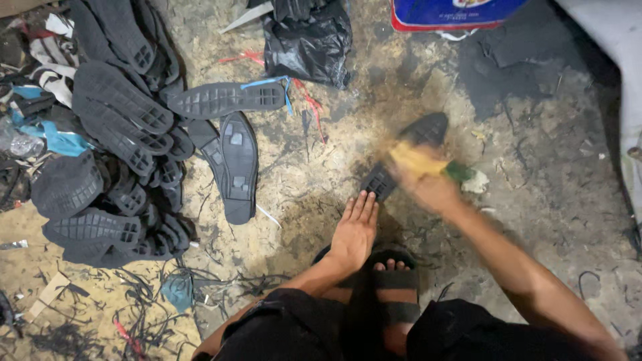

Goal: The person sits on the floor of a shoe workshop and uses a wide bristle brush to brush black rubber sandal soles one at a time, holding each sole steady with the other hand, then sets the brushed sole aside with a pile of finished soles. At the end the person stands and picks up a white pad near a shelf of shoe lasts.

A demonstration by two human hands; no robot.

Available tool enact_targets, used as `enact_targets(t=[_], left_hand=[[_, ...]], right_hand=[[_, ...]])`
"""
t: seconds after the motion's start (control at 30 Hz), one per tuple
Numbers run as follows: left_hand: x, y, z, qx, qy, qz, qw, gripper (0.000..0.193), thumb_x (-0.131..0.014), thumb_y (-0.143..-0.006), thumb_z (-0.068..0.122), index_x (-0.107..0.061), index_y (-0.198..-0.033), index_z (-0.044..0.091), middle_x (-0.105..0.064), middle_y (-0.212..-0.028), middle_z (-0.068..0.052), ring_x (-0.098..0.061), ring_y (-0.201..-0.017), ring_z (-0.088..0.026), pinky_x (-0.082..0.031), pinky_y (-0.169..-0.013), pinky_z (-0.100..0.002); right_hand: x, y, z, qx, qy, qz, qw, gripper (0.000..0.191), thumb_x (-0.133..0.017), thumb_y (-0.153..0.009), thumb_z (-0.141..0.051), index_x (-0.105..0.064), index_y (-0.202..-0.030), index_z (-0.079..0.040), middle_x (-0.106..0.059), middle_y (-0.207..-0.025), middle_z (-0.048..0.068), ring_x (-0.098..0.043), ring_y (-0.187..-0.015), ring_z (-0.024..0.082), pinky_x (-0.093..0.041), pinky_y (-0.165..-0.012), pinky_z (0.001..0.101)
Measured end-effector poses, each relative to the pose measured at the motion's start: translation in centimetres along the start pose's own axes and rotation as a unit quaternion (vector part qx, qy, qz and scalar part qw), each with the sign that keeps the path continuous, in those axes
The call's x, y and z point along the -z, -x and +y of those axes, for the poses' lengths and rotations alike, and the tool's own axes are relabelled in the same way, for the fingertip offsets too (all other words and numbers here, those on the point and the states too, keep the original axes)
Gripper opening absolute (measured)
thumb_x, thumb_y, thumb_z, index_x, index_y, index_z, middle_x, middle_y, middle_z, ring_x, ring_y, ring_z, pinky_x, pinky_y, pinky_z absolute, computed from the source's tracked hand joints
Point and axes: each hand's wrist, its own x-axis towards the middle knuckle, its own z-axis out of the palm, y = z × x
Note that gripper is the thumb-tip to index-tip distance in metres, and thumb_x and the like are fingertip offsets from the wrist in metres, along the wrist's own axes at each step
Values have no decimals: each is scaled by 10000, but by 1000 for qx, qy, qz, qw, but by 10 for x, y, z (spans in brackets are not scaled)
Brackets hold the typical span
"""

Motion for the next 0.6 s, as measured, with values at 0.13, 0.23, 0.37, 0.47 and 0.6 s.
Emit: enact_targets(t=[0.13,0.23,0.37,0.47,0.6], left_hand=[[3,-2,0,-3,7,-35,999,591,-459,-945,183,-450,-1473,-83,-361,-1605,-241,-298,-1518,-381,-195,-1265,-501],[8,0,-2,-3,37,1,999,626,-475,-902,173,-443,-1478,-69,-354,-1618,-222,-298,-1518,-368,-204,-1238,-498],[7,-5,0,3,41,11,999,610,-475,-926,191,-432,-1474,-74,-343,-1606,-224,-286,-1506,-380,-197,-1223,-521],[4,-8,2,15,31,0,999,591,-467,-959,174,-439,-1501,-61,-358,-1622,-196,-296,-1527,-362,-207,-1252,-505],[15,-10,0,-9,-2,7,1000,587,-501,-920,224,-483,-1438,-53,-417,-1573,-221,-370,-1465,-372,-280,-1183,-511]], right_hand=[[1,-1,10,194,226,-121,947,414,-769,-834,-218,-703,-1219,-81,-694,-1120,120,-699,-951,222,-577,-828,376],[34,-31,39,-91,4,84,992,303,-674,-1065,-171,-619,-1291,24,-704,-1194,99,-694,-1061,177,-578,-890,314],[24,-33,25,-138,-35,66,988,266,-667,-1045,-197,-628,-1227,-7,-707,-1144,106,-691,-1030,177,-586,-884,318],[2,-12,-1,-188,7,-253,949,301,-731,-924,-232,-677,-1168,-65,-714,-1062,101,-691,-979,201,-594,-809,348],[29,-20,32,-134,-30,-16,990,324,-724,-985,-224,-682,-1254,-49,-739,-1138,111,-722,-1003,218,-596,-866,344]])
